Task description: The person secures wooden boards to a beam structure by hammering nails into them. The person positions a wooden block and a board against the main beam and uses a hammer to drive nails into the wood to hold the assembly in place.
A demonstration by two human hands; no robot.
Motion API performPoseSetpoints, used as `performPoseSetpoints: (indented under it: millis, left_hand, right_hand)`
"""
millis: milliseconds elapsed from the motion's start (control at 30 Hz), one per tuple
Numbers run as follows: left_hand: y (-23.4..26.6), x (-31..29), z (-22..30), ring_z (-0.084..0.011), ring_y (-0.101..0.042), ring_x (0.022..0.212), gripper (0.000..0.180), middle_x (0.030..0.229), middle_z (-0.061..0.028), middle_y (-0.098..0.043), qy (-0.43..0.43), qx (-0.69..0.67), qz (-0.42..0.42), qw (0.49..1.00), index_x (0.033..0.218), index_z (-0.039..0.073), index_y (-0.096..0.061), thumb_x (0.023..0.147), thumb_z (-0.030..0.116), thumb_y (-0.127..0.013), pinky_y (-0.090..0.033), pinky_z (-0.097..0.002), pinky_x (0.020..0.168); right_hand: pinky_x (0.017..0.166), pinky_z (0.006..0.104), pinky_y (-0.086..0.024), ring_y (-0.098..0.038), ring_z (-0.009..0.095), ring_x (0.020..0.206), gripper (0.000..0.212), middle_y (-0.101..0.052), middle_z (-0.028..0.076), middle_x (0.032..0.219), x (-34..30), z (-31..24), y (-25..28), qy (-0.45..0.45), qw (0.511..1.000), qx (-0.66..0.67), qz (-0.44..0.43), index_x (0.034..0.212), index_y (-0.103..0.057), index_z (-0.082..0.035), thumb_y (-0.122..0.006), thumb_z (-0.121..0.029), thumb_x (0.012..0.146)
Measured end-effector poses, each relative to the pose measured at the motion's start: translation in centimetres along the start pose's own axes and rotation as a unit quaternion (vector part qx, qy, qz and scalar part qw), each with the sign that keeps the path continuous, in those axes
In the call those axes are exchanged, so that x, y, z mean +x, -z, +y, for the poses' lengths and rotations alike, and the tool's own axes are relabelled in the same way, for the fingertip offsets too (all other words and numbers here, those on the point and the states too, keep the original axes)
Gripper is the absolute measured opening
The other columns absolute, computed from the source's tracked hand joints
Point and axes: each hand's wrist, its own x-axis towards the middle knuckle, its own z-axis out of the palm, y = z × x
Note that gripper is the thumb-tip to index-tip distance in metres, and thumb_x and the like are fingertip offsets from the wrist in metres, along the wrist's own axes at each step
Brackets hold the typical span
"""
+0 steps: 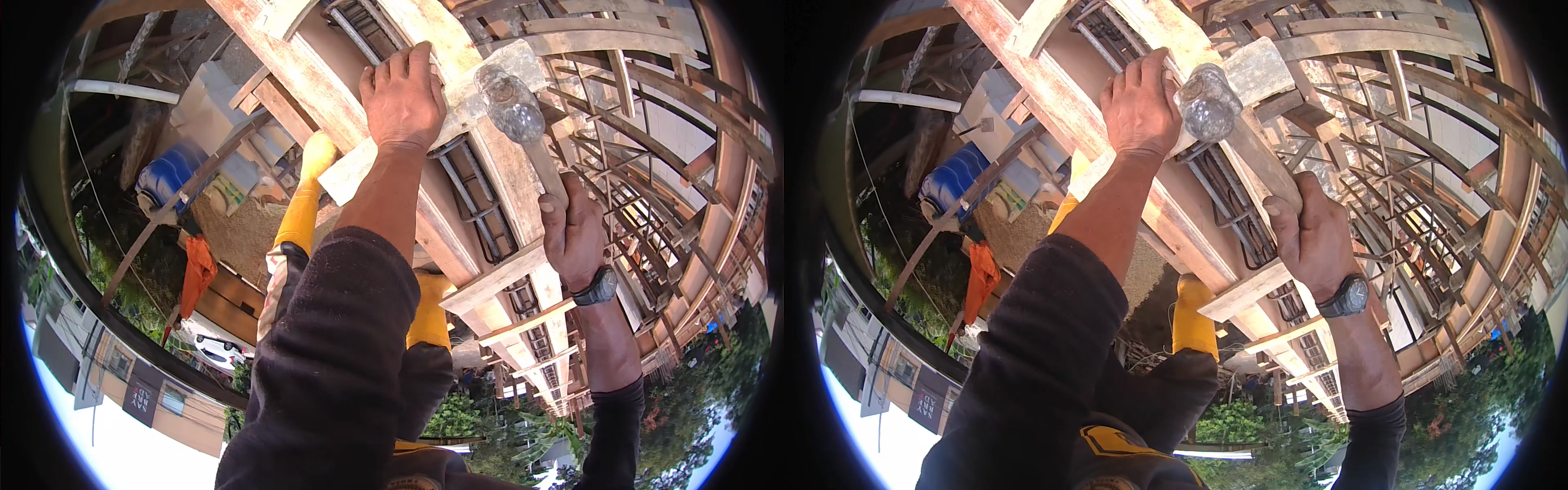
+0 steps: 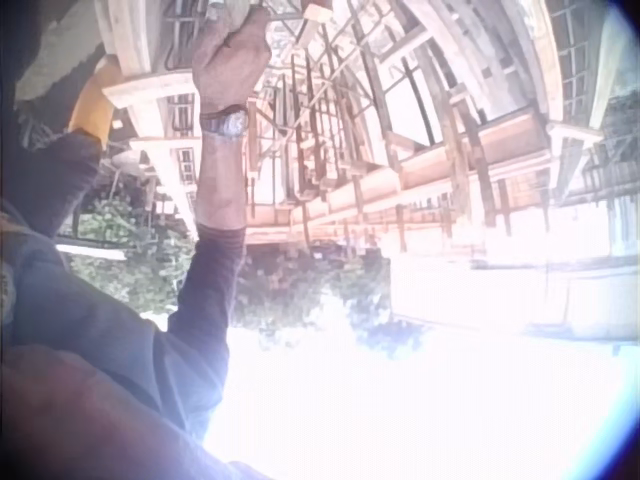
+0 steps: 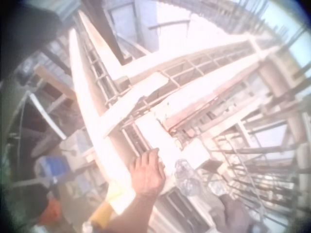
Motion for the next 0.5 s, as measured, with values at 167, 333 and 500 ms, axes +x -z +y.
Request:
performPoseSetpoints:
  millis: [167, 333, 500]
  left_hand:
    - [0.5, -0.1, -0.5, -0.0315, -0.057, 0.119, 0.036, 0.127, -0.0091, -0.062, -0.008, 0.026, 0.006, 1.000, 0.134, 0.018, -0.054, 0.100, 0.024, -0.050, -0.036, -0.0514, 0.110]
    - [0.2, -0.1, -0.3, -0.0314, -0.057, 0.118, 0.036, 0.125, -0.0097, -0.063, -0.015, 0.034, 0.012, 0.999, 0.135, 0.018, -0.054, 0.100, 0.024, -0.050, -0.035, -0.0515, 0.110]
    - [0.3, -0.2, -0.2, -0.0312, -0.057, 0.119, 0.035, 0.125, -0.0096, -0.063, -0.005, 0.036, 0.001, 0.999, 0.134, 0.018, -0.055, 0.099, 0.024, -0.051, -0.035, -0.0511, 0.110]
  right_hand:
    - [0.052, 0.0374, -0.044, -0.058, 0.020, 0.055, 0.048, -0.057, 0.012, 0.061, -0.6, 1.3, 0.9, -0.131, 0.988, 0.086, 0.005, 0.108, -0.060, 0.007, -0.051, -0.040, 0.105]
    - [0.054, 0.0300, -0.036, -0.045, 0.012, 0.058, 0.055, -0.053, 0.002, 0.071, -2.3, 1.0, -1.5, 0.085, 0.958, 0.271, 0.047, 0.111, -0.060, 0.000, -0.048, -0.053, 0.104]
    - [0.058, 0.0419, -0.050, -0.064, 0.039, 0.060, 0.047, -0.062, 0.024, 0.073, 1.7, 4.2, -1.1, -0.089, 0.993, -0.036, -0.074, 0.111, -0.059, 0.006, -0.057, -0.039, 0.101]
